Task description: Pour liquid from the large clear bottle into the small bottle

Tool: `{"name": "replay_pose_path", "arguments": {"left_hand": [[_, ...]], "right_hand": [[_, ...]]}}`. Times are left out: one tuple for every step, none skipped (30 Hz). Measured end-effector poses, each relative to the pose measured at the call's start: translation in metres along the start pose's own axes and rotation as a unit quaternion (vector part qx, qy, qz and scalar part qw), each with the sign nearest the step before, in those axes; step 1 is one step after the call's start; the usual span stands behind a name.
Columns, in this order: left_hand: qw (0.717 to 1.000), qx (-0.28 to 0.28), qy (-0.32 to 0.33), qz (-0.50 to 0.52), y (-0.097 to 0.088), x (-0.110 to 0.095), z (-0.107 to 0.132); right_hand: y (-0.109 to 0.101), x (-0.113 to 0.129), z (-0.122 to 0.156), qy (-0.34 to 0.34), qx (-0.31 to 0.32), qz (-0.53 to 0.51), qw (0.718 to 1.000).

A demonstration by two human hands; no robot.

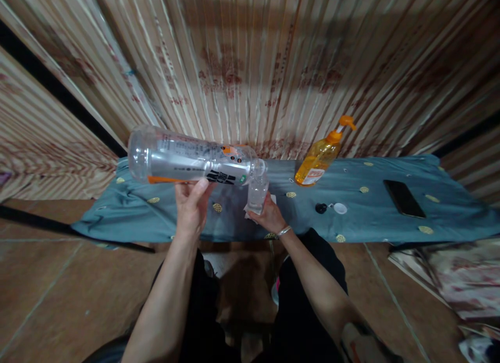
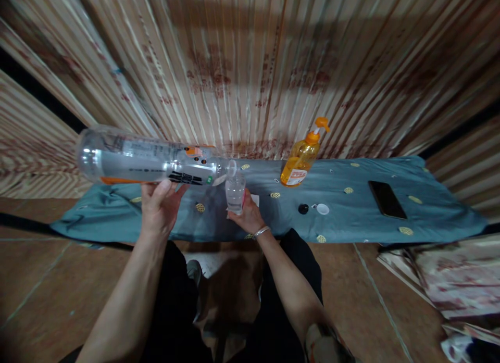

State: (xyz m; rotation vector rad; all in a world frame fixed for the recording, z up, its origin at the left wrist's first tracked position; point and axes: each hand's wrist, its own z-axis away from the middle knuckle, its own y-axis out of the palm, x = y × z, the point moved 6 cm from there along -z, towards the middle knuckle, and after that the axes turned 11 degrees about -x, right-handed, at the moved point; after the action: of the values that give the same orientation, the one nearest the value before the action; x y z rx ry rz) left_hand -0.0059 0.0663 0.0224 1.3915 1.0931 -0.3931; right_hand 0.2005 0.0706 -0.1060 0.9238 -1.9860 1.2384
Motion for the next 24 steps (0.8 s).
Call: {"name": "replay_pose_path", "arguments": {"left_hand": [[1.0,0.001,0.0,0.0,0.0007,-0.0004,0.0],[1.0,0.003,0.001,-0.003,0.0015,-0.0007,0.0001],[1.0,0.005,0.002,-0.007,0.0023,-0.0012,0.0002],[1.0,0.007,0.005,-0.01,0.0031,-0.0018,0.0003],[1.0,0.01,0.007,-0.013,0.0039,-0.0023,0.0004],[1.0,0.015,0.008,-0.015,0.0047,-0.0026,0.0004],[1.0,0.018,0.01,-0.014,0.0051,-0.0027,0.0004],[1.0,0.02,0.01,-0.012,0.0051,-0.0026,0.0002],[1.0,0.019,0.009,-0.008,0.0048,-0.0022,0.0],[1.0,0.016,0.007,-0.004,0.0041,-0.0017,-0.0003],[1.0,0.012,0.004,-0.001,0.0033,-0.001,-0.0007],[1.0,0.006,0.002,0.002,0.0025,-0.0004,-0.001],[1.0,0.0,-0.001,0.005,0.0017,0.0002,-0.0012],[1.0,-0.006,-0.004,0.007,0.0011,0.0007,-0.0013],[1.0,-0.01,-0.006,0.008,0.0009,0.001,-0.0012],[1.0,-0.012,-0.009,0.009,0.001,0.0011,-0.001],[1.0,-0.012,-0.01,0.011,0.0014,0.001,-0.0007],[1.0,-0.01,-0.011,0.013,0.0019,0.0008,-0.0004],[1.0,-0.008,-0.012,0.015,0.0024,0.0005,-0.0002],[1.0,-0.006,-0.012,0.015,0.0026,0.0004,0.0],[1.0,-0.006,-0.012,0.013,0.0025,0.0003,0.0001],[1.0,-0.006,-0.011,0.012,0.0022,0.0001,0.0],[1.0,-0.005,-0.01,0.008,0.002,0.0001,-0.0002],[1.0,-0.002,-0.008,0.004,0.0019,0.0,-0.0004]], "right_hand": [[0.0003,-0.0002,0.0,-0.002,-0.001,-0.002,1.0],[0.0005,-0.0004,-0.0001,-0.003,-0.002,-0.003,1.0],[0.0007,-0.0008,-0.0001,-0.002,-0.003,-0.004,1.0],[0.001,-0.0013,0.0,0.001,-0.003,-0.003,1.0],[0.0012,-0.0019,0.0,0.004,-0.003,-0.001,1.0],[0.0013,-0.0023,0.0001,0.007,-0.004,0.001,1.0],[0.0013,-0.0026,0.0002,0.009,-0.004,0.003,1.0],[0.0012,-0.0028,0.0003,0.01,-0.005,0.006,1.0],[0.0011,-0.0027,0.0004,0.008,-0.006,0.007,1.0],[0.0009,-0.0024,0.0004,0.005,-0.007,0.008,1.0],[0.0009,-0.0021,0.0004,0.002,-0.008,0.008,1.0],[0.001,-0.0018,0.0004,0.0,-0.008,0.007,1.0],[0.0011,-0.0018,0.0003,-0.001,-0.008,0.007,1.0],[0.0012,-0.002,0.0002,0.001,-0.008,0.008,1.0],[0.0013,-0.0023,0.0001,0.004,-0.008,0.009,1.0],[0.0015,-0.0026,0.0,0.008,-0.008,0.01,1.0],[0.0018,-0.0029,-0.0001,0.012,-0.006,0.011,1.0],[0.002,-0.003,-0.0001,0.015,-0.004,0.012,1.0],[0.0022,-0.003,-0.0001,0.017,-0.002,0.012,1.0],[0.0022,-0.0028,-0.0001,0.018,-0.001,0.011,1.0],[0.0021,-0.0027,-0.0001,0.019,-0.001,0.01,1.0],[0.0018,-0.0026,-0.0001,0.019,-0.002,0.009,1.0],[0.0015,-0.0025,-0.0001,0.019,-0.003,0.008,1.0],[0.0013,-0.0023,-0.0001,0.017,-0.004,0.007,1.0]]}}
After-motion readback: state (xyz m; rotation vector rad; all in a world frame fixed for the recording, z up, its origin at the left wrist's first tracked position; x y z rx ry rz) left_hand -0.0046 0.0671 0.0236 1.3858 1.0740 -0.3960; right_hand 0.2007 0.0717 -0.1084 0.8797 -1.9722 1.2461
